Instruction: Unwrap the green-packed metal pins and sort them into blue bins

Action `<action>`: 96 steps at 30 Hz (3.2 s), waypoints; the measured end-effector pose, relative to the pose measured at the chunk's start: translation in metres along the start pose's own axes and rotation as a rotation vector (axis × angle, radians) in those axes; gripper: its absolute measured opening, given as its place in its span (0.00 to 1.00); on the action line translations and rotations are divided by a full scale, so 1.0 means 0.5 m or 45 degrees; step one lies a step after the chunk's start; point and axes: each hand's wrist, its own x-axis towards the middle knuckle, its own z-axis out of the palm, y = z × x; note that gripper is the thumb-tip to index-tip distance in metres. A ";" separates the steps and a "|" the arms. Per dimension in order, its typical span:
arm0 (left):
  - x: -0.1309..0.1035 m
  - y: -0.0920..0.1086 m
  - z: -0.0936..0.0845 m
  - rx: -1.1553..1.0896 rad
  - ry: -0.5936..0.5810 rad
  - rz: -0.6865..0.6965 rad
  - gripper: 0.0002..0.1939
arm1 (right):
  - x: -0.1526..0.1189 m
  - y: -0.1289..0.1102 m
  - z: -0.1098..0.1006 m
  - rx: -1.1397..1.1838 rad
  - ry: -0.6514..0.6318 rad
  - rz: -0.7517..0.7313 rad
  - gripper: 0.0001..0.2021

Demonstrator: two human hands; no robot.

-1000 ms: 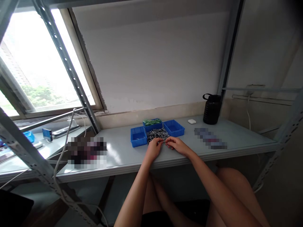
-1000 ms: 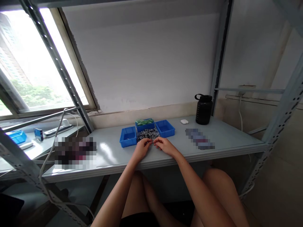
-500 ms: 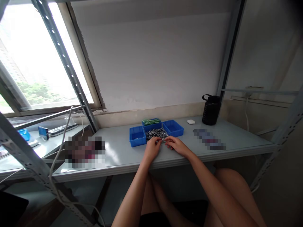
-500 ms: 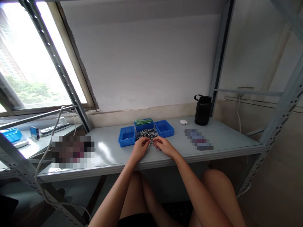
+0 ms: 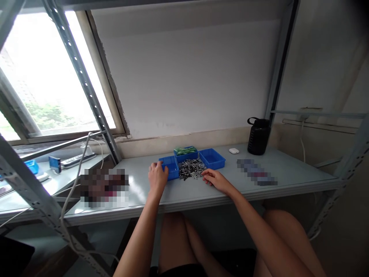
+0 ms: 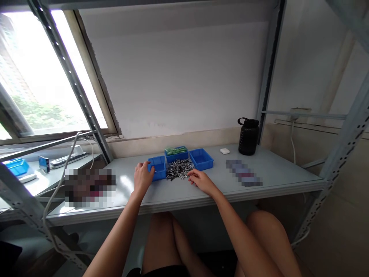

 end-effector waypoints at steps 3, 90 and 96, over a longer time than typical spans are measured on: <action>0.015 -0.032 0.015 -0.330 -0.108 -0.414 0.19 | -0.001 -0.002 0.000 -0.016 0.011 -0.010 0.10; -0.072 0.041 -0.002 -0.313 0.064 0.380 0.09 | -0.003 -0.002 0.007 -0.122 0.001 -0.007 0.10; -0.130 0.145 0.044 -0.064 -0.472 0.660 0.08 | -0.003 -0.002 0.007 -0.118 0.014 -0.077 0.10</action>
